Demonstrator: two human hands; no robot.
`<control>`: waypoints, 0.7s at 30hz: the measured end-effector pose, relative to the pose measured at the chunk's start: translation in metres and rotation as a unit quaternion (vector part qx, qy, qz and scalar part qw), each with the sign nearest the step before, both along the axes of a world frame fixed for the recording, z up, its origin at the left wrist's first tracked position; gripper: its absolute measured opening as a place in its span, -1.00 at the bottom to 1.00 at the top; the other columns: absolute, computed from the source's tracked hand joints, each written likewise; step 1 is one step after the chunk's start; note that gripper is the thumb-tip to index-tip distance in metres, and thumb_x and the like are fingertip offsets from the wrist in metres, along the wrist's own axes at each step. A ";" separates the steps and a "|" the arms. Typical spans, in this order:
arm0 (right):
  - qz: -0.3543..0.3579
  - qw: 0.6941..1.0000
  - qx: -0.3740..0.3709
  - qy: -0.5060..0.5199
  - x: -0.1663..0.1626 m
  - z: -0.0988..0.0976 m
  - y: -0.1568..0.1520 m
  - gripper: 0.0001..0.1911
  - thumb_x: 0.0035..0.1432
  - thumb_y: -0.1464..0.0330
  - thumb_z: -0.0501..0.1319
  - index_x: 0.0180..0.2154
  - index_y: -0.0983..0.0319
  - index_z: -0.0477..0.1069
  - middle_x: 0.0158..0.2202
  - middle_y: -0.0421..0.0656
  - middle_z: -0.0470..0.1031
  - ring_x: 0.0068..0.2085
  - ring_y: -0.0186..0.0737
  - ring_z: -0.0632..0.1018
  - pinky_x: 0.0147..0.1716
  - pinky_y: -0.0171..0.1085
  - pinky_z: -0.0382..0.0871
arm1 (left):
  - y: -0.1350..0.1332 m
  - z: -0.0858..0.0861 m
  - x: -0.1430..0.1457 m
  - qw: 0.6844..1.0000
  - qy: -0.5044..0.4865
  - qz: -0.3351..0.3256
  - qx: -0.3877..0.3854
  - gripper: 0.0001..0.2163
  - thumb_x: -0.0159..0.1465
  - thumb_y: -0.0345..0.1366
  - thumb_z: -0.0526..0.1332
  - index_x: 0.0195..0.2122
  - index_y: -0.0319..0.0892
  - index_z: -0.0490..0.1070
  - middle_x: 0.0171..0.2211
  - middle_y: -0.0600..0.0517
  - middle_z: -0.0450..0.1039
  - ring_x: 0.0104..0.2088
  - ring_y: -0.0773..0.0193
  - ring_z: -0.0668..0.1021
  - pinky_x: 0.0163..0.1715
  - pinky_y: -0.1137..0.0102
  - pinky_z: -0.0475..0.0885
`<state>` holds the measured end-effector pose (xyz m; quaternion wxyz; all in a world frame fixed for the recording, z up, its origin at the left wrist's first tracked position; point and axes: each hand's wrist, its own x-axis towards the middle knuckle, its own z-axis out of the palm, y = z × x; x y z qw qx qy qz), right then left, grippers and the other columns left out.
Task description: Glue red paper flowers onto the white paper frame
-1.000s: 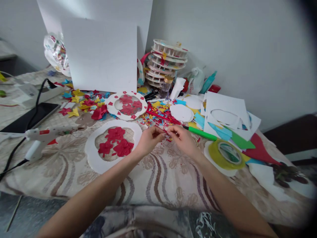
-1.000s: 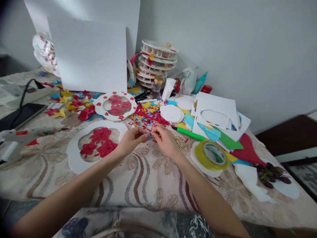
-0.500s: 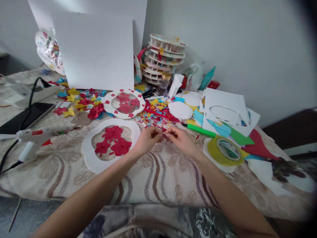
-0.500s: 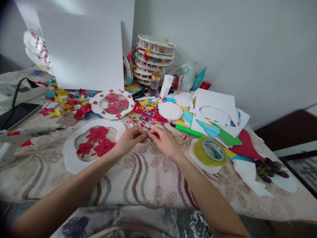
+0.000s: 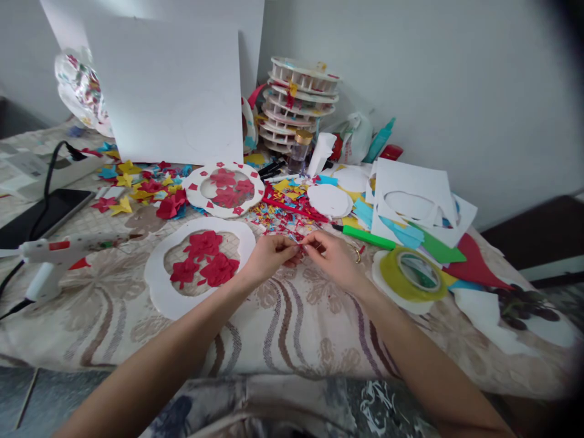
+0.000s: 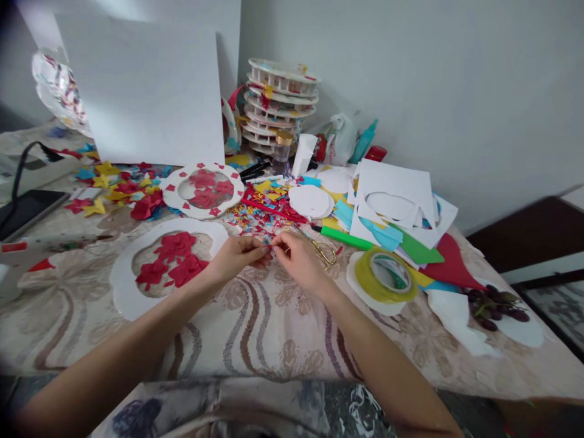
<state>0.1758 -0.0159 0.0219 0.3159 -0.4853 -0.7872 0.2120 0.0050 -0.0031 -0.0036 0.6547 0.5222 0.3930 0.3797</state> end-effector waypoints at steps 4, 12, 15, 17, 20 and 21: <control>-0.002 0.997 0.066 -0.038 -0.002 -0.002 -0.003 -0.88 0.14 0.48 0.07 -0.33 0.21 0.36 -0.34 -0.15 0.43 -0.31 -0.26 0.45 -0.32 -0.30 0.31 | -0.001 0.002 -0.001 1.000 -0.011 0.001 -0.010 -0.75 0.05 -0.16 0.32 -0.45 -0.28 0.42 -0.52 -0.02 0.50 -0.48 0.33 0.54 -0.41 0.45 0.45; 0.014 0.990 0.126 -0.066 -0.005 -0.007 -0.006 -0.84 0.18 0.49 0.03 -0.31 0.19 0.35 -0.32 -0.11 0.40 -0.28 -0.22 0.44 -0.30 -0.27 0.32 | -0.001 0.002 -0.002 0.999 -0.024 -0.003 -0.023 -0.76 0.04 -0.17 0.33 -0.47 -0.28 0.41 -0.53 0.00 0.50 -0.48 0.33 0.54 -0.40 0.44 0.44; 0.010 0.990 0.130 -0.058 -0.005 -0.009 -0.006 -0.85 0.18 0.48 0.03 -0.31 0.19 0.35 -0.32 -0.11 0.40 -0.29 -0.22 0.44 -0.31 -0.27 0.33 | -0.001 0.001 -0.001 0.999 -0.031 0.000 -0.025 -0.77 0.04 -0.19 0.34 -0.48 -0.27 0.40 -0.54 0.01 0.49 -0.49 0.34 0.53 -0.41 0.45 0.43; 0.004 0.992 0.119 -0.040 -0.005 -0.009 -0.006 -0.86 0.17 0.47 0.04 -0.31 0.19 0.35 -0.33 -0.13 0.40 -0.31 -0.23 0.45 -0.32 -0.28 0.34 | -0.001 0.001 0.000 0.999 -0.037 0.006 -0.027 -0.78 0.05 -0.21 0.34 -0.46 -0.27 0.40 -0.54 0.02 0.49 -0.49 0.35 0.52 -0.41 0.45 0.42; 0.001 0.996 0.085 -0.016 -0.004 -0.008 -0.005 -0.87 0.16 0.47 0.05 -0.32 0.19 0.35 -0.35 -0.14 0.41 -0.33 -0.25 0.45 -0.34 -0.29 0.35 | -0.001 0.001 0.000 0.998 -0.051 0.016 -0.036 -0.79 0.05 -0.23 0.34 -0.45 -0.27 0.39 -0.54 0.03 0.48 -0.49 0.38 0.52 -0.40 0.47 0.42; 0.001 0.997 0.074 -0.005 -0.003 -0.008 -0.005 -0.87 0.16 0.47 0.06 -0.30 0.20 0.36 -0.34 -0.15 0.42 -0.33 -0.26 0.46 -0.33 -0.29 0.36 | -0.001 0.001 0.000 0.997 -0.058 0.017 -0.042 -0.79 0.05 -0.24 0.34 -0.45 -0.27 0.39 -0.54 0.02 0.48 -0.49 0.38 0.51 -0.39 0.47 0.42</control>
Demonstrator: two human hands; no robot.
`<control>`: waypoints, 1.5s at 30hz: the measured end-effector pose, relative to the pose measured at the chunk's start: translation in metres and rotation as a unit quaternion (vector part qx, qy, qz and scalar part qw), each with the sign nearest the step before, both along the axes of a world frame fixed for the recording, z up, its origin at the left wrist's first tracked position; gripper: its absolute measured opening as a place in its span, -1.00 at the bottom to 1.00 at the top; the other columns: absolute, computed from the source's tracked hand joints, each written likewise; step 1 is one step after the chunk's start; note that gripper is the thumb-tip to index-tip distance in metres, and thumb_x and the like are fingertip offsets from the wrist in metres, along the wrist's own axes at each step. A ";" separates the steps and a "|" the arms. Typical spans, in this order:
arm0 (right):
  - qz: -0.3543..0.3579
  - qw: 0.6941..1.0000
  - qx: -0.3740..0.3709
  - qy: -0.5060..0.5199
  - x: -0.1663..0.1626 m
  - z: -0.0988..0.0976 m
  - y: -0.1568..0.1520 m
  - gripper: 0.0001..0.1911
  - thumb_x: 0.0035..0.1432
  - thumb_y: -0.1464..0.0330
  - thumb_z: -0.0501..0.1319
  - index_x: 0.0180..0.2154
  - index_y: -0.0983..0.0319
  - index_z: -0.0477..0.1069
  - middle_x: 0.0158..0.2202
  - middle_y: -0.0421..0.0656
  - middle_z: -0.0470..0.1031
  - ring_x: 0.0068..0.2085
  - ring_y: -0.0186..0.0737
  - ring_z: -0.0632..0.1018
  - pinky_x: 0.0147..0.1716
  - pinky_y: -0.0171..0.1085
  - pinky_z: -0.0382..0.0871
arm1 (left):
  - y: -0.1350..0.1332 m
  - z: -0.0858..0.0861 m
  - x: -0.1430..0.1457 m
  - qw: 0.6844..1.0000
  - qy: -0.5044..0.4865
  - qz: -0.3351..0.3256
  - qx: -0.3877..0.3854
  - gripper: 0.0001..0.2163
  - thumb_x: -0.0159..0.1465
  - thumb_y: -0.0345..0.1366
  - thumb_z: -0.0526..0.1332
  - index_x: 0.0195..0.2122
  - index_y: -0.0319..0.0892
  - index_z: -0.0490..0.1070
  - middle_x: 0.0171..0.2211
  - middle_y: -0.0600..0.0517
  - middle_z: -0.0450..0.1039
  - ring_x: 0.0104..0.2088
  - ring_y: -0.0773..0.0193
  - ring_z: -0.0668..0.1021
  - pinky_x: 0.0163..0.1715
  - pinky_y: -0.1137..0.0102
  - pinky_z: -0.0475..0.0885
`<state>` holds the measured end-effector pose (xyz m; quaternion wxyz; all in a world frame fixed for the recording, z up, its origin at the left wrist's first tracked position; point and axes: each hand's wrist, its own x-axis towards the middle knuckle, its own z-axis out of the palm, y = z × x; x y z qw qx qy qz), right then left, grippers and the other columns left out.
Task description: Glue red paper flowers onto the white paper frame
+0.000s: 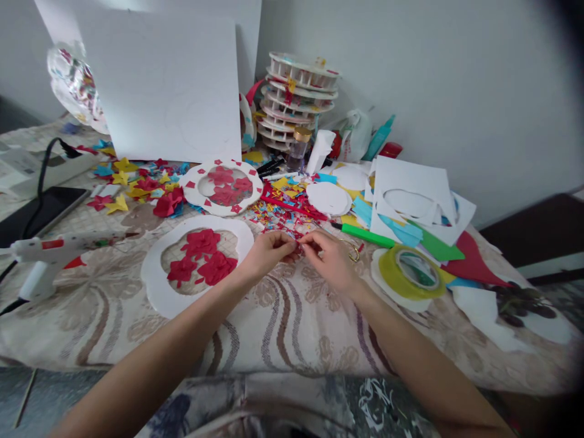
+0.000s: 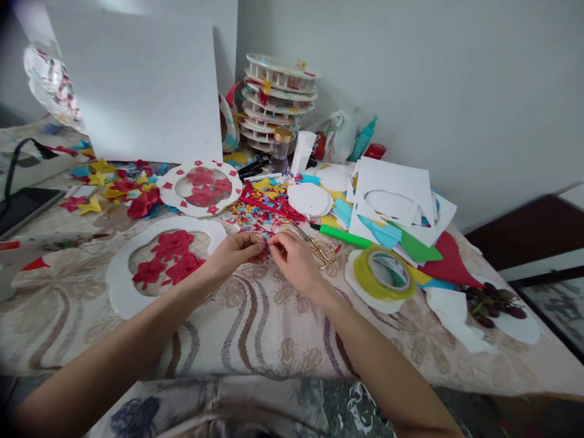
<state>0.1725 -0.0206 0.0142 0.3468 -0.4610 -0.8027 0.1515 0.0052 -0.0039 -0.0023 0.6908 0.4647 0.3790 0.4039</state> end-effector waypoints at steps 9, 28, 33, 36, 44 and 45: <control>0.054 0.997 0.055 -0.002 0.007 0.004 0.003 -0.83 0.20 0.45 0.06 -0.21 0.17 0.37 -0.20 -0.12 0.46 -0.17 -0.23 0.48 -0.17 -0.23 0.38 | 0.000 0.004 -0.002 0.996 -0.063 -0.006 -0.065 -0.76 0.02 -0.25 0.36 -0.40 -0.25 0.36 -0.48 0.03 0.47 -0.45 0.40 0.52 -0.39 0.49 0.41; 0.093 0.983 0.155 -0.039 0.007 -0.002 0.002 -0.83 0.22 0.47 0.09 -0.18 0.18 0.38 -0.22 -0.10 0.50 -0.15 -0.24 0.52 -0.11 -0.21 0.42 | -0.001 0.004 -0.001 0.995 -0.073 0.002 -0.072 -0.79 0.04 -0.28 0.35 -0.46 -0.26 0.35 -0.55 0.04 0.44 -0.51 0.40 0.49 -0.45 0.50 0.39; 0.081 0.985 0.152 -0.033 0.007 -0.003 0.001 -0.82 0.23 0.47 0.06 -0.18 0.17 0.38 -0.22 -0.10 0.51 -0.15 -0.23 0.52 -0.11 -0.19 0.42 | -0.002 0.005 0.000 0.993 -0.082 0.006 -0.083 -0.81 0.06 -0.30 0.34 -0.45 -0.27 0.34 -0.53 0.03 0.45 -0.51 0.40 0.50 -0.46 0.50 0.39; 0.081 0.984 0.156 -0.031 0.006 -0.004 0.002 -0.83 0.21 0.47 0.09 -0.16 0.18 0.36 -0.22 -0.10 0.50 -0.14 -0.22 0.52 -0.11 -0.19 0.43 | -0.002 0.005 0.001 0.992 -0.089 0.012 -0.089 -0.82 0.06 -0.31 0.34 -0.45 -0.26 0.34 -0.55 0.05 0.44 -0.52 0.41 0.50 -0.45 0.50 0.40; 0.078 0.983 0.163 -0.037 0.007 -0.009 0.002 -0.82 0.24 0.47 0.06 -0.17 0.18 0.37 -0.21 -0.10 0.51 -0.15 -0.23 0.52 -0.12 -0.20 0.43 | -0.001 0.001 0.002 0.990 -0.093 0.012 -0.101 -0.83 0.06 -0.33 0.34 -0.47 -0.27 0.36 -0.53 0.03 0.46 -0.52 0.42 0.50 -0.46 0.51 0.40; 0.080 0.983 0.161 -0.036 0.007 -0.010 0.003 -0.82 0.24 0.47 0.06 -0.16 0.18 0.37 -0.21 -0.10 0.51 -0.14 -0.23 0.52 -0.12 -0.20 0.42 | -0.001 0.000 0.002 0.990 -0.093 0.010 -0.103 -0.83 0.06 -0.33 0.34 -0.46 -0.28 0.37 -0.52 0.03 0.46 -0.52 0.41 0.50 -0.45 0.51 0.40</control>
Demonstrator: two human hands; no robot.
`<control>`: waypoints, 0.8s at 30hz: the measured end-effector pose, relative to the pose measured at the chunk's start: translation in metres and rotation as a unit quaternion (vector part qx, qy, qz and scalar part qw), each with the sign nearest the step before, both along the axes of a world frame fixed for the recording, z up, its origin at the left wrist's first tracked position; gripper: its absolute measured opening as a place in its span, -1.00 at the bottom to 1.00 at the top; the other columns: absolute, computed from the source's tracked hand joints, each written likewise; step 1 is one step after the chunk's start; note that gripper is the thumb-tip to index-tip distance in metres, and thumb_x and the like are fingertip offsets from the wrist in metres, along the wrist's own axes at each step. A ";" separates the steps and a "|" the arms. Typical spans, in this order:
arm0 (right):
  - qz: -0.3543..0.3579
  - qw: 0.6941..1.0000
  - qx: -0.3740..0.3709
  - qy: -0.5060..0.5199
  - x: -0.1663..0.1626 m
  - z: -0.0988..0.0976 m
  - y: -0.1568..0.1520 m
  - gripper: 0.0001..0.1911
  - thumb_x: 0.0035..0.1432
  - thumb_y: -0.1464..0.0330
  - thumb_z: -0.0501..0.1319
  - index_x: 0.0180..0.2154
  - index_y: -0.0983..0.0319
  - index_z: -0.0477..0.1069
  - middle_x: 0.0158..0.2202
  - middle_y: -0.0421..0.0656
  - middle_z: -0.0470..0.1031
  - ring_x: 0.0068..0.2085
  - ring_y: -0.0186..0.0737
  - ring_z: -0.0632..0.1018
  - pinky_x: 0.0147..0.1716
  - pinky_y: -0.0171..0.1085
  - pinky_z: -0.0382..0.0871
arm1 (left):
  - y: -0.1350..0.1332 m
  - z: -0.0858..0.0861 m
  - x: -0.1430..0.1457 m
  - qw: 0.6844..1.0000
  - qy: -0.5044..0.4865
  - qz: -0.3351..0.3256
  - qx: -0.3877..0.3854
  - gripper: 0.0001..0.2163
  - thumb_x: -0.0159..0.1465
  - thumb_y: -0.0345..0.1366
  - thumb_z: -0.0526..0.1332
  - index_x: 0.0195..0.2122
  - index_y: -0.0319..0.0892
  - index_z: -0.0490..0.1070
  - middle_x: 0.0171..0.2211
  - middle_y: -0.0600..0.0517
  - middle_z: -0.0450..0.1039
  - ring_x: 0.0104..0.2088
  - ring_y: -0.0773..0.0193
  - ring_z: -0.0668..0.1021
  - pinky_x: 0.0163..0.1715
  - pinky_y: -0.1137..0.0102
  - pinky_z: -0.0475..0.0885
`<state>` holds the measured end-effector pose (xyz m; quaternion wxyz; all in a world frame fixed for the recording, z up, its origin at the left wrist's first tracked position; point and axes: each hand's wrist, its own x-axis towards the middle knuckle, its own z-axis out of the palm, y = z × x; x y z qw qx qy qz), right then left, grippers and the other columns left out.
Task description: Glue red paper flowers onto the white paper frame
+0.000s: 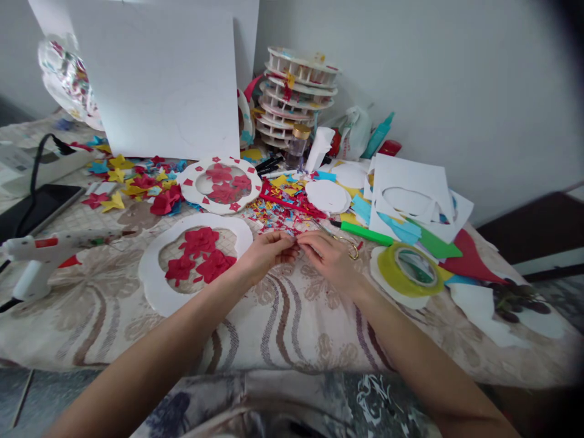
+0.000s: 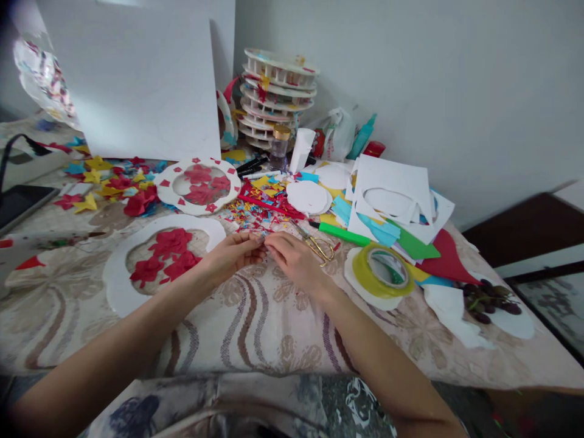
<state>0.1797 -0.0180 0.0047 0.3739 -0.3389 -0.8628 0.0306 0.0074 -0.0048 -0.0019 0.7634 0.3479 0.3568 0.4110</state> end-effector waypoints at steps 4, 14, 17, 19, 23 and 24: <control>0.003 0.999 -0.022 0.025 -0.001 -0.001 0.001 -0.82 0.23 0.46 0.06 -0.17 0.16 0.37 -0.21 -0.12 0.51 -0.14 -0.23 0.52 -0.12 -0.19 0.42 | 0.001 -0.001 -0.001 1.000 0.002 -0.010 -0.005 -0.84 0.05 -0.32 0.34 -0.45 -0.31 0.40 -0.49 -0.01 0.47 -0.51 0.42 0.50 -0.43 0.50 0.41; -0.019 0.989 -0.116 0.093 -0.002 0.003 0.001 -0.83 0.18 0.46 0.10 -0.18 0.19 0.37 -0.25 -0.14 0.50 -0.26 -0.27 0.53 -0.25 -0.27 0.44 | 0.000 -0.001 -0.001 1.000 0.005 0.005 0.022 -0.79 0.05 -0.27 0.35 -0.42 -0.31 0.41 -0.49 0.01 0.47 -0.48 0.42 0.50 -0.37 0.48 0.41; 0.000 0.994 -0.082 0.078 -0.002 0.004 0.002 -0.86 0.17 0.46 0.12 -0.23 0.19 0.38 -0.25 -0.12 0.50 -0.19 -0.23 0.52 -0.15 -0.21 0.42 | 0.000 0.001 -0.002 1.000 0.005 0.008 0.015 -0.80 0.06 -0.28 0.35 -0.42 -0.31 0.40 -0.50 0.02 0.46 -0.49 0.42 0.50 -0.38 0.48 0.41; 0.006 0.995 -0.070 0.073 -0.003 0.004 0.003 -0.88 0.18 0.46 0.11 -0.25 0.18 0.39 -0.26 -0.12 0.51 -0.17 -0.21 0.52 -0.12 -0.18 0.41 | 0.000 0.002 -0.002 1.000 0.006 0.008 0.011 -0.81 0.07 -0.29 0.34 -0.42 -0.30 0.40 -0.52 0.02 0.45 -0.49 0.41 0.50 -0.39 0.48 0.41; 0.007 0.995 -0.074 0.070 -0.003 0.002 0.003 -0.89 0.20 0.42 0.11 -0.25 0.16 0.39 -0.23 -0.11 0.50 -0.15 -0.20 0.52 -0.12 -0.16 0.42 | -0.001 0.003 -0.001 1.000 0.009 0.009 0.009 -0.84 0.08 -0.32 0.32 -0.42 -0.30 0.40 -0.53 0.02 0.45 -0.49 0.41 0.50 -0.40 0.49 0.41; 0.009 0.995 -0.074 0.069 -0.002 0.002 0.003 -0.89 0.20 0.42 0.11 -0.24 0.15 0.39 -0.22 -0.11 0.49 -0.14 -0.20 0.51 -0.11 -0.15 0.41 | -0.001 0.003 -0.001 1.000 0.009 0.008 0.008 -0.84 0.08 -0.32 0.32 -0.42 -0.31 0.40 -0.53 0.02 0.45 -0.49 0.41 0.50 -0.40 0.49 0.41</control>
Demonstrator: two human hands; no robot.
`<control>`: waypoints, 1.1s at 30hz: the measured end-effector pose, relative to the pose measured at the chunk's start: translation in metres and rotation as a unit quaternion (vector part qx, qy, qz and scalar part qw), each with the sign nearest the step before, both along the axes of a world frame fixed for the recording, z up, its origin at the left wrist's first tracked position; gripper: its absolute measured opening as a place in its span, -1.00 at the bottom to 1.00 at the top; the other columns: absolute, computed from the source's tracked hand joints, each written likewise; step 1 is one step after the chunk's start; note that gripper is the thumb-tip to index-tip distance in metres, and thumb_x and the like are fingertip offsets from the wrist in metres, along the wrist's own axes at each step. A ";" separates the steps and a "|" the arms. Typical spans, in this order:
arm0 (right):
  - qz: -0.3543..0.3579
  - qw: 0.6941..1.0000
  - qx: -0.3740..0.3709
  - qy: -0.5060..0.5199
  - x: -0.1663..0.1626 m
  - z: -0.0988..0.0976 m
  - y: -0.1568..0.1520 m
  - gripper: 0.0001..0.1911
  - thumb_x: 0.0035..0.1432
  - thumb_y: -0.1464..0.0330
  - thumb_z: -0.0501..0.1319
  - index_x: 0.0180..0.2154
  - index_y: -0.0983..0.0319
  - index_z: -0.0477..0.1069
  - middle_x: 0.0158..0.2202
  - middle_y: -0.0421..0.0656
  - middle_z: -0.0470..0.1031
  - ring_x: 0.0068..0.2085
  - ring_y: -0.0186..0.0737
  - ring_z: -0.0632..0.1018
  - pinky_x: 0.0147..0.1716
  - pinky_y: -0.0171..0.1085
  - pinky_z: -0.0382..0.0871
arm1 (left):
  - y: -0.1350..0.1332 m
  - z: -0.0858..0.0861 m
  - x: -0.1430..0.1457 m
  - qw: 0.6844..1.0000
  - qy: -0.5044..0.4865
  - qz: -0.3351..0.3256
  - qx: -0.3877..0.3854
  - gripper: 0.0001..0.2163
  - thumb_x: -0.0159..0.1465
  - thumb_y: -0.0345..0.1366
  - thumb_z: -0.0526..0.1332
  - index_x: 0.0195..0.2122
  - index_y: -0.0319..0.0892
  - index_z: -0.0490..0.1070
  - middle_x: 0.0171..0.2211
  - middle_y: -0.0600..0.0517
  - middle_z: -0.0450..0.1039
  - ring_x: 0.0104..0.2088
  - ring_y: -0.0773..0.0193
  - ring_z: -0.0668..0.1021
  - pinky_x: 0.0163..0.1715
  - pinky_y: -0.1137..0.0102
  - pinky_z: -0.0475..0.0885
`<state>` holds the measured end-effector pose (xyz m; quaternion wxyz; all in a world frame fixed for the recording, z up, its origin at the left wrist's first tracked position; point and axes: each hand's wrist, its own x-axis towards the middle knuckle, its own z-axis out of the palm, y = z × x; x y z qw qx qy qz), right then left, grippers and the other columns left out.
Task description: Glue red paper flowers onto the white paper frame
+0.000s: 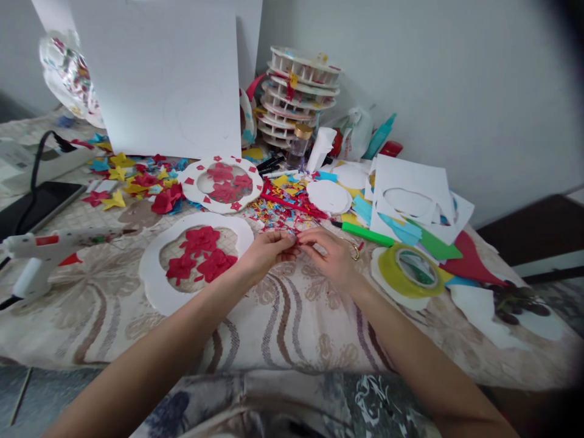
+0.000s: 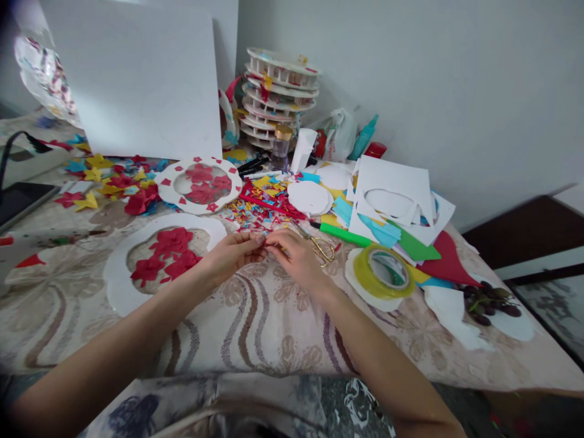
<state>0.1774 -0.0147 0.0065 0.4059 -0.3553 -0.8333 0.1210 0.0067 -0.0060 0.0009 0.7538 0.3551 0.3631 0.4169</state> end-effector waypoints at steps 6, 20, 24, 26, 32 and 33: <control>0.013 1.000 0.004 0.004 0.001 -0.001 0.000 -0.88 0.22 0.42 0.08 -0.25 0.16 0.38 -0.19 -0.09 0.47 -0.13 -0.19 0.49 -0.09 -0.13 0.39 | -0.001 0.001 0.000 1.000 0.004 -0.010 -0.003 -0.81 0.04 -0.30 0.35 -0.43 -0.29 0.40 -0.50 0.02 0.45 -0.46 0.38 0.51 -0.42 0.49 0.42; -0.040 0.977 -0.185 0.097 -0.006 -0.006 -0.003 -0.89 0.24 0.32 0.06 -0.31 0.20 0.28 -0.39 -0.19 0.35 -0.38 -0.31 0.41 -0.38 -0.31 0.34 | -0.001 -0.004 0.001 0.999 0.018 -0.011 0.038 -0.76 0.02 -0.22 0.37 -0.44 -0.29 0.40 -0.46 0.00 0.47 -0.45 0.40 0.50 -0.36 0.47 0.40; -0.056 0.976 -0.189 0.094 -0.006 -0.008 -0.003 -0.89 0.23 0.31 0.07 -0.32 0.20 0.28 -0.43 -0.21 0.35 -0.42 -0.32 0.40 -0.41 -0.31 0.31 | 0.000 -0.005 0.001 0.998 0.036 -0.010 0.048 -0.77 0.02 -0.23 0.36 -0.46 -0.29 0.39 -0.48 0.00 0.46 -0.46 0.38 0.50 -0.40 0.47 0.40; -0.059 0.976 -0.188 0.097 -0.006 -0.008 -0.003 -0.89 0.23 0.31 0.07 -0.32 0.20 0.28 -0.43 -0.21 0.35 -0.43 -0.32 0.40 -0.42 -0.31 0.31 | 0.000 -0.006 0.001 0.998 0.042 -0.010 0.052 -0.77 0.03 -0.22 0.36 -0.46 -0.29 0.40 -0.49 0.00 0.46 -0.46 0.37 0.50 -0.41 0.46 0.39; -0.055 0.972 -0.198 0.114 -0.006 -0.009 -0.004 -0.89 0.23 0.30 0.06 -0.31 0.19 0.27 -0.42 -0.21 0.36 -0.41 -0.30 0.43 -0.41 -0.30 0.35 | -0.001 -0.008 0.002 0.996 0.044 -0.009 0.075 -0.75 0.03 -0.20 0.35 -0.44 -0.30 0.41 -0.47 0.00 0.46 -0.45 0.38 0.49 -0.35 0.44 0.40; -0.054 0.972 -0.199 0.116 -0.006 -0.009 -0.004 -0.89 0.23 0.30 0.06 -0.31 0.19 0.26 -0.42 -0.21 0.36 -0.42 -0.30 0.43 -0.41 -0.30 0.35 | -0.001 -0.008 0.002 0.996 0.045 -0.008 0.080 -0.75 0.02 -0.19 0.35 -0.44 -0.30 0.41 -0.47 0.00 0.46 -0.46 0.38 0.49 -0.35 0.44 0.40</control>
